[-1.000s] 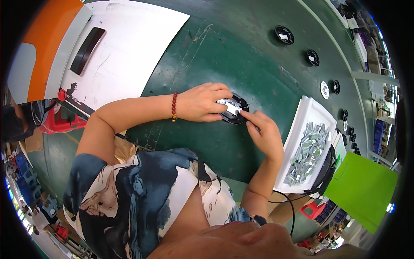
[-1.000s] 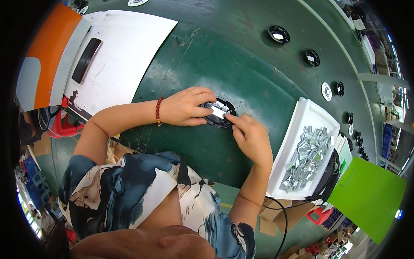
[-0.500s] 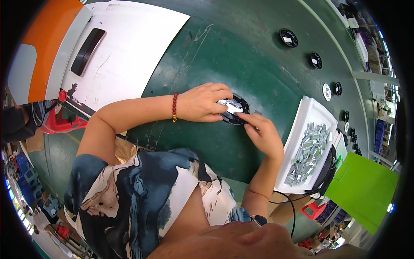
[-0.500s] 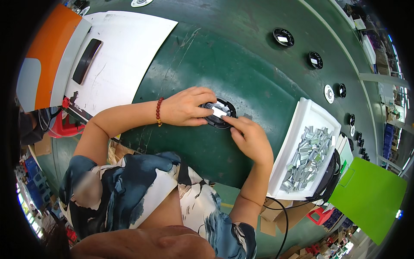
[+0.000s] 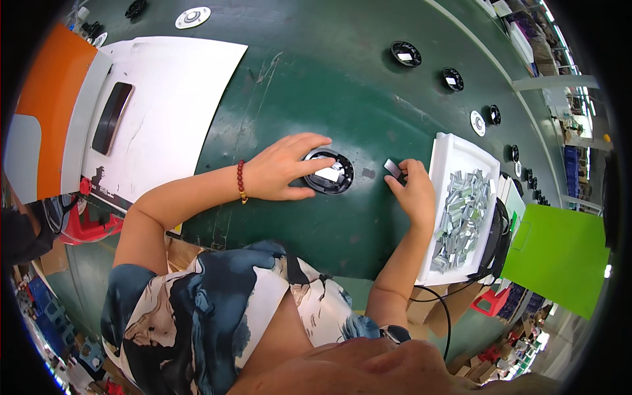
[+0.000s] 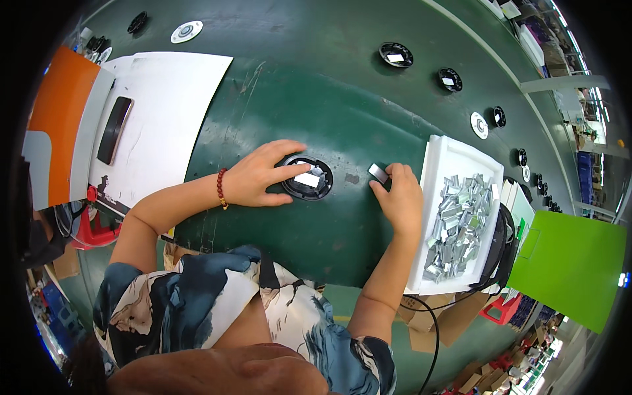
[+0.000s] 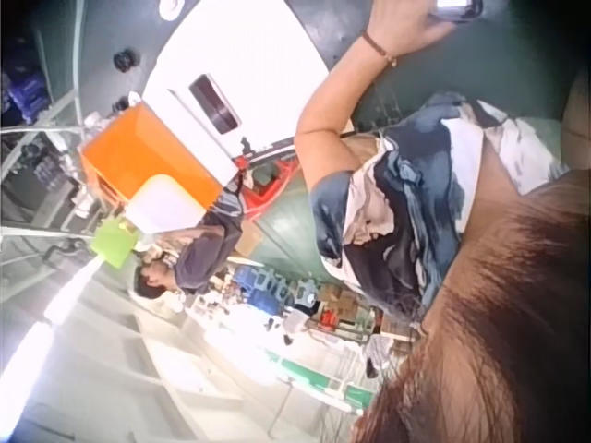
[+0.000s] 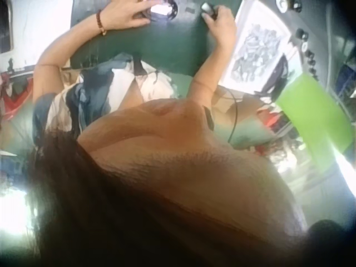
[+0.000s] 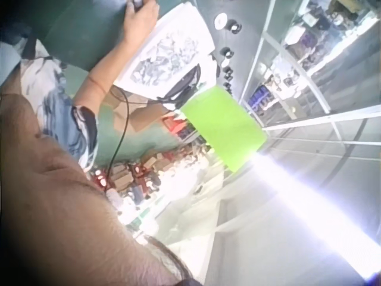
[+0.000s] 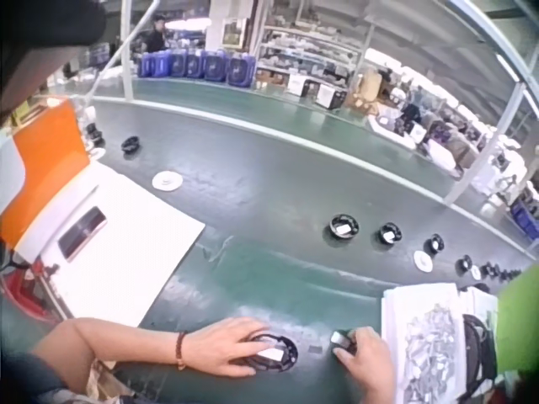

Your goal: The recorder is assembling electronic components at a factory workstation, placing internal parts into plastic housings.

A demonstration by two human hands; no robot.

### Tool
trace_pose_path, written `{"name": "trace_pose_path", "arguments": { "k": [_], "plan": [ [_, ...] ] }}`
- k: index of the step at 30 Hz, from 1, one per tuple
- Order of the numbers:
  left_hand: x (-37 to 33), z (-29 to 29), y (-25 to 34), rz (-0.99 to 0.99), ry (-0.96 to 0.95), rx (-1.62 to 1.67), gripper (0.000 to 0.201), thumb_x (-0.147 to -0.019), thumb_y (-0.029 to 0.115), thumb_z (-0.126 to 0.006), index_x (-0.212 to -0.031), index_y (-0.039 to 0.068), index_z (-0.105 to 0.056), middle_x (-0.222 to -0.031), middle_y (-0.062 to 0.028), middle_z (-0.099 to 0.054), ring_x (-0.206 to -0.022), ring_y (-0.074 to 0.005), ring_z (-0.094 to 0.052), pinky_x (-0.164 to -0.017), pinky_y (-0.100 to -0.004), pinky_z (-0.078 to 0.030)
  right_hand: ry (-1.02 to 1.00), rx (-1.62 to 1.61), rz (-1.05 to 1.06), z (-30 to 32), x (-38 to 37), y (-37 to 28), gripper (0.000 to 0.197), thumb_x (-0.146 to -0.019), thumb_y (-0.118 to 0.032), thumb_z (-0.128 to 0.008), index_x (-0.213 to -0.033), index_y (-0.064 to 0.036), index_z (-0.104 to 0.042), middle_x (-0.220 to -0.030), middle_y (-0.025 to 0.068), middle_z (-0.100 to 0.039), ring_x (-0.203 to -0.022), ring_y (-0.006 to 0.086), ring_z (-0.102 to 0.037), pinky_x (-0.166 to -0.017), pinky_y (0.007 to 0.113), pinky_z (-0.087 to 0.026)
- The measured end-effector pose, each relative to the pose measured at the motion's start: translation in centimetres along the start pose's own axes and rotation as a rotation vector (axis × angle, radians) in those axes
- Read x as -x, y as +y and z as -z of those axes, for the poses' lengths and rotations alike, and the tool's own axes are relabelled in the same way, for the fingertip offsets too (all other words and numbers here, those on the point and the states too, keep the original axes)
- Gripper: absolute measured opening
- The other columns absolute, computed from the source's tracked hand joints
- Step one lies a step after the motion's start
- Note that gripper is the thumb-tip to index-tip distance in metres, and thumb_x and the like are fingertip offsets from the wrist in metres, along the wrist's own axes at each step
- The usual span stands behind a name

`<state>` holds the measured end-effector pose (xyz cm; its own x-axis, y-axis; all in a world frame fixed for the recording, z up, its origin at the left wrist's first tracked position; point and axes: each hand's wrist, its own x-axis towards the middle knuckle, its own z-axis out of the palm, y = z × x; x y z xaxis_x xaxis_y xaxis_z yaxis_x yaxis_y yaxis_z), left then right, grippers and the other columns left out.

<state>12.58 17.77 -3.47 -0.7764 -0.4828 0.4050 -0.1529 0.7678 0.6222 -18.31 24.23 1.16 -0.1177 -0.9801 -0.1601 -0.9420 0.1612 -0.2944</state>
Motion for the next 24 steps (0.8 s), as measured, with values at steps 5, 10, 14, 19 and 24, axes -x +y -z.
{"name": "trace_pose_path", "arguments": {
  "k": [5,10,14,19,24],
  "plan": [
    [-0.1,-0.6,-0.4,0.018,-0.078,0.003,0.071,-0.074,0.023,-0.078,-0.137,0.012,-0.048,-0.138,-0.0179,-0.046,-0.123,-0.0355,-0.048,-0.101,-0.045,-0.038,0.015,-0.139,0.044,0.0,-0.2,0.9,0.028,-0.078,-0.01,-0.073,-0.099,-0.001,-0.058,-0.095,0.0139,-0.061,-0.085,0.0313,-0.061,-0.075,0.04,-0.049],
    [-0.2,-1.1,-0.8,0.042,-0.092,0.127,0.073,-0.078,0.017,-0.076,-0.142,0.012,-0.042,-0.136,-0.0175,-0.045,-0.121,-0.0356,-0.049,-0.1,-0.0451,-0.043,-0.001,-0.21,0.037,-0.2,-0.5,1.6,0.023,-0.078,-0.009,-0.073,-0.095,-0.0006,-0.059,-0.092,0.0137,-0.061,-0.08,0.0297,-0.061,-0.072,0.039,-0.05],
    [-1.3,-0.6,-2.0,0.092,-0.051,0.16,0.08,-0.079,0.013,-0.075,-0.147,0.009,-0.035,-0.139,-0.0191,-0.041,-0.124,-0.0374,-0.046,-0.102,-0.0434,-0.043,0.138,-0.219,0.109,-1.1,-1.3,0.7,0.019,-0.078,-0.009,-0.072,-0.092,-0.001,-0.06,-0.087,0.0133,-0.062,-0.072,0.0289,-0.061,-0.067,0.039,-0.05],
    [-5.6,0.9,-7.7,0.126,0.146,0.086,0.084,-0.079,0.012,-0.073,-0.151,0.008,-0.029,-0.137,-0.0214,-0.042,-0.126,-0.0379,-0.044,-0.107,-0.0414,-0.038,0.288,-0.219,0.11,-3.8,-3.1,-0.1,0.017,-0.081,-0.013,-0.07,-0.093,-0.0057,-0.061,-0.088,0.0103,-0.06,-0.073,0.0279,-0.059,-0.067,0.039,-0.044],
    [-10.1,2.1,-16.3,0.238,0.358,-0.08,0.083,-0.081,0.018,-0.069,-0.152,0.011,-0.027,-0.13,-0.022,-0.045,-0.12,-0.038,-0.046,-0.104,-0.0402,-0.039,0.339,-0.194,0.13,-4.9,-3.4,-0.5,0.016,-0.083,-0.018,-0.069,-0.094,-0.0102,-0.061,-0.086,0.0057,-0.057,-0.078,0.0235,-0.057,-0.072,0.036,-0.04]
  ]
}}
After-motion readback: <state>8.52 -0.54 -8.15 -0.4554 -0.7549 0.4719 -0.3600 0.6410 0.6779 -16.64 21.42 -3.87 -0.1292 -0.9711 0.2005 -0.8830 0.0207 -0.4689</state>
